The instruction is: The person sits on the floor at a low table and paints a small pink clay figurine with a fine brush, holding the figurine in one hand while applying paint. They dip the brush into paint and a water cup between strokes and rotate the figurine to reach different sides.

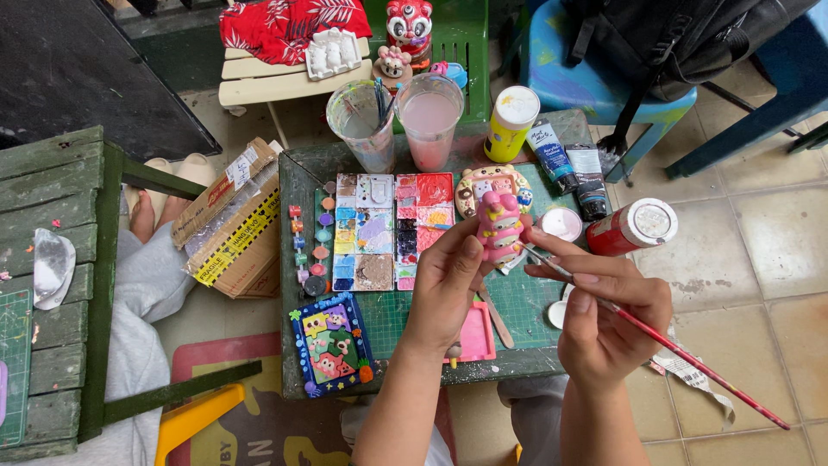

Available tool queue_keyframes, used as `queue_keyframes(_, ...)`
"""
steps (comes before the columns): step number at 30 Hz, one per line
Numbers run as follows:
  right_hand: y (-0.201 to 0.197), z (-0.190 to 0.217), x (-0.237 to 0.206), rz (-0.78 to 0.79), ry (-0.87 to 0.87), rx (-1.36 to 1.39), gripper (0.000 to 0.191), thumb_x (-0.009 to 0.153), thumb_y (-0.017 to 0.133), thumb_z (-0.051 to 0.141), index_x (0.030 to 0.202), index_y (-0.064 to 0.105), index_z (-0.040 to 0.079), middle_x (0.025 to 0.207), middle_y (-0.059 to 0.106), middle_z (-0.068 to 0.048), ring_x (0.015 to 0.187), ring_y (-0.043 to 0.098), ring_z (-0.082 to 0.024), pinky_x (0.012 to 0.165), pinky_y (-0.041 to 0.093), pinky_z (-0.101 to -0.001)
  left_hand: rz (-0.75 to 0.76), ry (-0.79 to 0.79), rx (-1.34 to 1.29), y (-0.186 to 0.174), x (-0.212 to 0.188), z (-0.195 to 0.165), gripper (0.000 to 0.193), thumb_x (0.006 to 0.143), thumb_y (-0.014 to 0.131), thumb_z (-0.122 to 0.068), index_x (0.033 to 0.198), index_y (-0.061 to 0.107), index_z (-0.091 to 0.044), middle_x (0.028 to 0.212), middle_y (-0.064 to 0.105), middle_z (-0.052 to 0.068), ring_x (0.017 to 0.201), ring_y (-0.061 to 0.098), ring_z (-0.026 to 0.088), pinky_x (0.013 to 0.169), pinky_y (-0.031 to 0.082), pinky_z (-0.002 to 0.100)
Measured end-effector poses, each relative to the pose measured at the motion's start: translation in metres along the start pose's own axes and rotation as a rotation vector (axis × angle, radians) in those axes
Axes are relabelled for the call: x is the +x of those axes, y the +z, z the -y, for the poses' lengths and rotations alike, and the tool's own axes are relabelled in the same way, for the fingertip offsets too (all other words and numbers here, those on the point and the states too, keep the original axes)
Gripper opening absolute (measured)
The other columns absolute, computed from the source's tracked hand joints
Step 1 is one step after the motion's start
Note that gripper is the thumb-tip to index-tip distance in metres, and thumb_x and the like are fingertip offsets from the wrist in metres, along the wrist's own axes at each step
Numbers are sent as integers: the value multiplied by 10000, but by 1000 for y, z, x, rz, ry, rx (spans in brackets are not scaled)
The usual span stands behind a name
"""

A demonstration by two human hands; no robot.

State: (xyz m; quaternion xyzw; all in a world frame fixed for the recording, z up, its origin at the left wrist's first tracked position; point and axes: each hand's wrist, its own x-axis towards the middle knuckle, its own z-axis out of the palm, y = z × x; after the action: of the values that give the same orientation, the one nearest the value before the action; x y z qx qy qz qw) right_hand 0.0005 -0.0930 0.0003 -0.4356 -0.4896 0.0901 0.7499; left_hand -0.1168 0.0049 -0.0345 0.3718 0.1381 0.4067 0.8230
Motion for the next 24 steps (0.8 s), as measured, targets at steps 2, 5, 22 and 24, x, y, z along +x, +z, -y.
queue_keyframes(2, 0, 0, 0, 25, -29, -36, 135, 1110, 533, 43, 1187, 431, -1, 1092, 646, -244, 1191, 692, -477, 958, 637, -489, -7, 14, 41, 1, 1, -1, 501, 1101, 571, -274, 1463, 521, 68, 1388, 636, 142, 1278, 633, 222, 1137, 519, 409)
queue_keyframes(5, 2, 0, 0, 44, -41, -77, 139, 1094, 547, 37, 1178, 442, 2, 1085, 645, -247, 1203, 680, -489, 980, 623, -497, 5, 42, 106, 2, 1, -4, 517, 1091, 578, -295, 1463, 524, 60, 1386, 645, 136, 1280, 642, 214, 1125, 529, 398)
queue_keyframes(22, 4, 4, 8, 125, -122, -288, 179, 1002, 568, -64, 1128, 476, 24, 1081, 697, -235, 1236, 672, -459, 1076, 574, -550, -58, 196, 360, 8, -1, -3, 503, 1096, 607, -265, 1481, 535, 52, 1377, 669, 105, 1253, 642, 144, 1079, 534, 287)
queue_keyframes(24, 4, 4, 8, 127, -124, -288, 177, 997, 572, -66, 1120, 482, 24, 1070, 700, -232, 1227, 675, -458, 1073, 573, -551, -71, 185, 371, 9, -1, -4, 504, 1091, 605, -258, 1481, 537, 54, 1370, 672, 110, 1242, 642, 148, 1063, 529, 287)
